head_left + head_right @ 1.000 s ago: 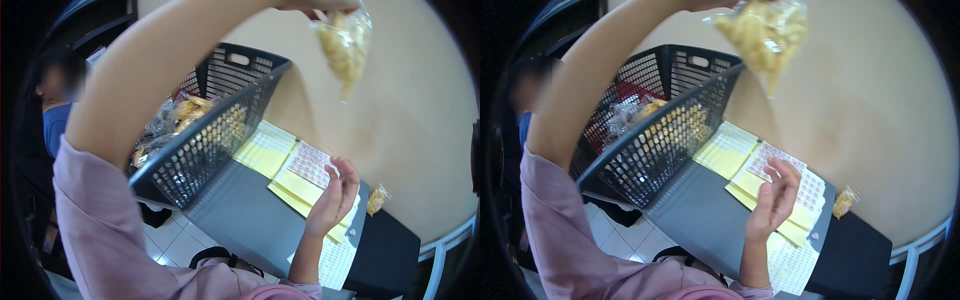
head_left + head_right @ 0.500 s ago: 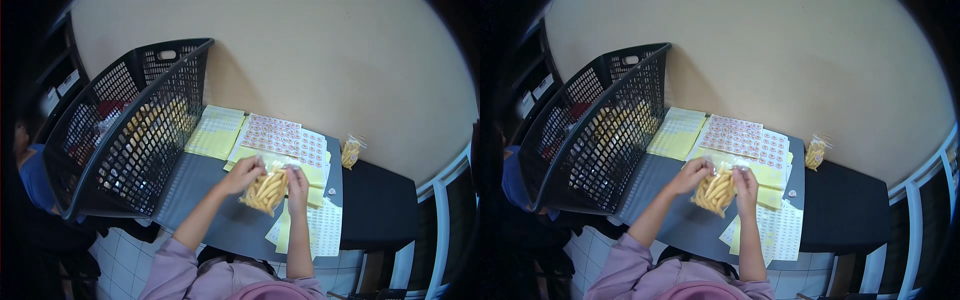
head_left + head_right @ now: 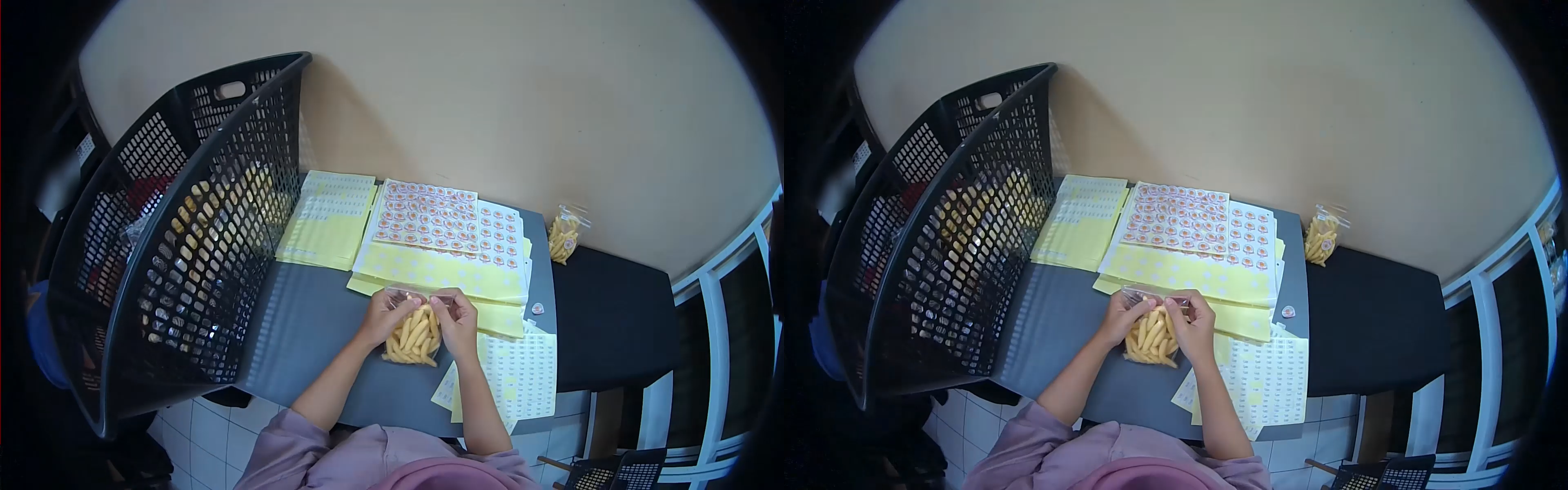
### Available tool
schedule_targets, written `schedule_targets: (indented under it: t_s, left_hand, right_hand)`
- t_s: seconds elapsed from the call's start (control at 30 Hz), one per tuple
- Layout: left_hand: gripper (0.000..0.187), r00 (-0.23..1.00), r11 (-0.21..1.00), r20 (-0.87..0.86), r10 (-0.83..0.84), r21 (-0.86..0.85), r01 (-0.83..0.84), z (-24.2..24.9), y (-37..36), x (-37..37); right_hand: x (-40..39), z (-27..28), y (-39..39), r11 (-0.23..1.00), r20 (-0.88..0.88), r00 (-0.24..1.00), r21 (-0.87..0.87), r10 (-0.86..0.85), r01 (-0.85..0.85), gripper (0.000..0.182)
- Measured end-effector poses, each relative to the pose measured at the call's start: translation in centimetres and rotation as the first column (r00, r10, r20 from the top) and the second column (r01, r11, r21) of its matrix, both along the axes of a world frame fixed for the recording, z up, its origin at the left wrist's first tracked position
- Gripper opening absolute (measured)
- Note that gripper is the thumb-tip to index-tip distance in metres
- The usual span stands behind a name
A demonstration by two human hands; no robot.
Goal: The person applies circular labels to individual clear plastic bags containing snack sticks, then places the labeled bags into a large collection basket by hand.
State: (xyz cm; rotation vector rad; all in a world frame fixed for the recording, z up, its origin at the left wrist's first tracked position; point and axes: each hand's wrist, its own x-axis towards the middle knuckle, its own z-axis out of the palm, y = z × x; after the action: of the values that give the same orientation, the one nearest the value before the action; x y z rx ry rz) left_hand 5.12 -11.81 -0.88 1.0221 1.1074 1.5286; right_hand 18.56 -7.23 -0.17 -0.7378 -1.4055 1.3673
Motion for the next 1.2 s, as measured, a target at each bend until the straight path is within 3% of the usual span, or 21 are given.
schedule_targets:
  t_s: [0.17, 0.27, 0.33, 0.4, 0.43, 0.53, 0.73, 0.83, 1.2]
  left_hand:
    - [0.015, 0.998, 1.000, 0.066, 0.020, -0.007, -0.020, 0.2, -0.2, 0.0]
    - [0.011, 0.998, 0.998, -0.055, 0.033, -0.057, -0.036, 0.7, -0.5, 0.1]
    - [0.028, 0.993, 0.999, -0.117, -0.001, -0.044, -0.004, 0.9, -0.5, 0.0]
    - [0.032, 0.994, 0.998, -0.087, 0.061, 0.030, -0.059, 1.9, -0.7, 0.5]
    - [0.036, 0.992, 0.988, -0.050, 0.120, 0.099, -0.114, 2.3, -0.7, 0.7]
    - [0.046, 0.993, 0.994, -0.091, 0.081, 0.076, -0.074, 1.5, -0.5, 0.3]
    - [0.043, 0.998, 0.992, 0.019, 0.063, 0.112, -0.065, 0.8, -0.4, 0.5]
    - [0.042, 0.996, 0.986, -0.075, 0.057, 0.159, -0.044, 1.0, -0.7, 0.3]
    - [0.050, 0.991, 0.985, -0.068, 0.114, 0.138, -0.104, 1.6, -1.1, 0.8]
  right_hand:
    - [0.0, 1.2, -0.9, 0.988, -0.004, 1.000, -0.155, 0.007, -0.007, 0.010]
    - [-0.1, 1.5, -1.2, 0.988, 0.011, 1.000, -0.157, 0.002, 0.000, 0.012]
    - [0.0, 1.5, -1.5, 0.990, 0.028, 1.000, -0.144, 0.004, 0.000, 0.013]
    - [-0.1, 1.6, -1.4, 0.985, -0.007, 1.000, -0.175, 0.010, -0.011, 0.013]
    - [-0.1, 1.7, -1.4, 0.985, -0.008, 1.000, -0.172, 0.009, -0.011, 0.013]
    - [0.1, 1.7, -1.4, 0.989, 0.020, 1.000, -0.148, 0.022, -0.019, 0.012]
    - [0.2, 1.8, -1.4, 0.993, -0.020, 0.999, -0.108, 0.043, -0.045, 0.010]
    - [0.3, 1.7, -1.5, 0.991, -0.026, 0.998, -0.120, 0.057, -0.059, 0.009]
    - [0.2, 1.6, -1.7, 1.000, 0.059, 0.998, -0.006, 0.031, -0.031, 0.006]
